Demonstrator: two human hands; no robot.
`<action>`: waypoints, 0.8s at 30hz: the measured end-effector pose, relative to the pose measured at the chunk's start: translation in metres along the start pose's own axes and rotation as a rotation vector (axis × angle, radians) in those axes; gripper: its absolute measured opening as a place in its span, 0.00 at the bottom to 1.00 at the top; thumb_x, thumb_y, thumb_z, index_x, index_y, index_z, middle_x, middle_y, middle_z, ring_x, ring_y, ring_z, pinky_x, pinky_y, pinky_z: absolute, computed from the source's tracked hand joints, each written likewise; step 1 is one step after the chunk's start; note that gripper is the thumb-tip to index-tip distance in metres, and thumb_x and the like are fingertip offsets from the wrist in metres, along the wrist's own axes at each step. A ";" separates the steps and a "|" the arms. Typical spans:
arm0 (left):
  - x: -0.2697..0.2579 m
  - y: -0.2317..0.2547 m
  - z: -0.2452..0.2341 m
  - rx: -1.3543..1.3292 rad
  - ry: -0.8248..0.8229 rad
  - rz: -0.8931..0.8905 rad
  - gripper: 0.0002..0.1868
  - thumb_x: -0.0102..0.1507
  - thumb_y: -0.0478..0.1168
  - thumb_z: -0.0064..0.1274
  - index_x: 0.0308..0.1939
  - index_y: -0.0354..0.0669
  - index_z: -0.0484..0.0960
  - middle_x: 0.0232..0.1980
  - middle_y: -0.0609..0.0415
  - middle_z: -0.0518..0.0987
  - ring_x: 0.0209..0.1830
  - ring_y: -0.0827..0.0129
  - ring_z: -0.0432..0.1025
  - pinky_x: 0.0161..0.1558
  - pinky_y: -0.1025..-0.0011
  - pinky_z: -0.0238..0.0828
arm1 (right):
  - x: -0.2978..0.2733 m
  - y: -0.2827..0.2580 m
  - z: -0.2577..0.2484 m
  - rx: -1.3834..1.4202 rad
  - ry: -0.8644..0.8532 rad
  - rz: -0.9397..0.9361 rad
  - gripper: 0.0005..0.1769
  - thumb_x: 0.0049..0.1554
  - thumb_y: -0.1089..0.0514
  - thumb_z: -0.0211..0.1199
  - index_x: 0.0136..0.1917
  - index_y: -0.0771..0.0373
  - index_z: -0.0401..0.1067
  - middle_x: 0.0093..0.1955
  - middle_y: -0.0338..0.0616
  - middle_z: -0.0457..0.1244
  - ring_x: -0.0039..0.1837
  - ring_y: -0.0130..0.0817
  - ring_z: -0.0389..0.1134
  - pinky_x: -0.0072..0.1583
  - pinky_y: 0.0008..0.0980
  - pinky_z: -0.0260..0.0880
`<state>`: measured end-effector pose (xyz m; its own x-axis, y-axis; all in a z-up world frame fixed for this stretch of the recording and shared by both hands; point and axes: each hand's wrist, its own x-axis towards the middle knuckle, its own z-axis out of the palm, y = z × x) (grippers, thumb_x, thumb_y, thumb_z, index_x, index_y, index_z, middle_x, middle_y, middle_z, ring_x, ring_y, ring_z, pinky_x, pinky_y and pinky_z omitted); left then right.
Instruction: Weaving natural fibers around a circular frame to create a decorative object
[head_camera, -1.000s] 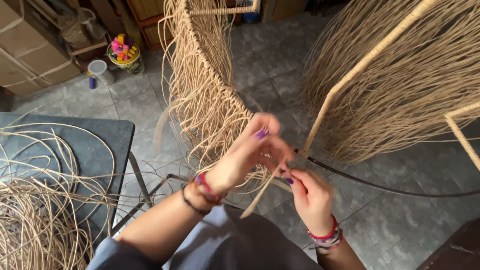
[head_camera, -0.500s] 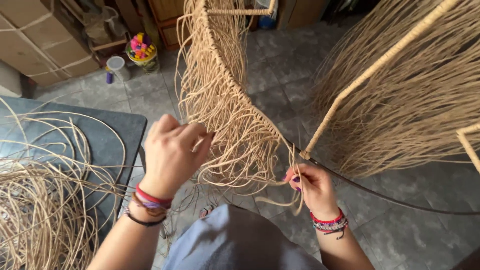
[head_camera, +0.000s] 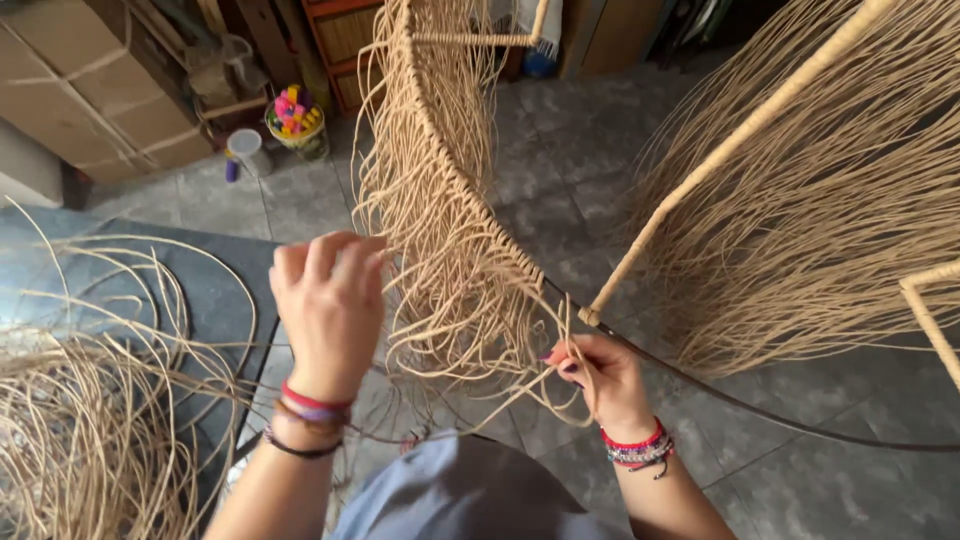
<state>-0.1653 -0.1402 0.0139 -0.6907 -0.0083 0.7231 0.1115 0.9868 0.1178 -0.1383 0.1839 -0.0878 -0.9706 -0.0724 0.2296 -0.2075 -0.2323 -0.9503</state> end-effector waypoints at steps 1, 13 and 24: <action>-0.001 0.021 0.001 0.003 -0.004 -0.001 0.04 0.70 0.48 0.54 0.45 0.69 0.83 0.49 0.69 0.74 0.45 0.65 0.65 0.45 0.67 0.59 | 0.001 0.001 0.004 0.002 -0.001 0.004 0.07 0.52 0.66 0.71 0.39 0.76 0.79 0.31 0.51 0.66 0.33 0.25 0.61 0.37 0.23 0.67; -0.010 0.014 -0.006 -0.043 0.037 0.037 0.09 0.65 0.44 0.60 0.42 0.73 0.87 0.36 0.74 0.79 0.48 0.66 0.68 0.49 0.66 0.57 | 0.005 0.026 -0.009 0.053 -0.044 0.038 0.07 0.53 0.66 0.70 0.40 0.76 0.78 0.35 0.55 0.67 0.36 0.27 0.64 0.38 0.24 0.70; -0.004 0.071 -0.013 -0.404 -0.039 0.345 0.13 0.72 0.43 0.40 0.52 0.57 0.82 0.52 0.61 0.80 0.60 0.56 0.68 0.54 0.54 0.59 | 0.019 0.033 -0.020 0.043 -0.200 -0.053 0.07 0.52 0.69 0.69 0.37 0.79 0.76 0.31 0.51 0.63 0.38 0.27 0.65 0.37 0.31 0.74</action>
<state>-0.1456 -0.0718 0.0279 -0.5906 0.3194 0.7411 0.5976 0.7902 0.1357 -0.1664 0.1945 -0.1193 -0.9138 -0.2493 0.3208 -0.2483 -0.2823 -0.9266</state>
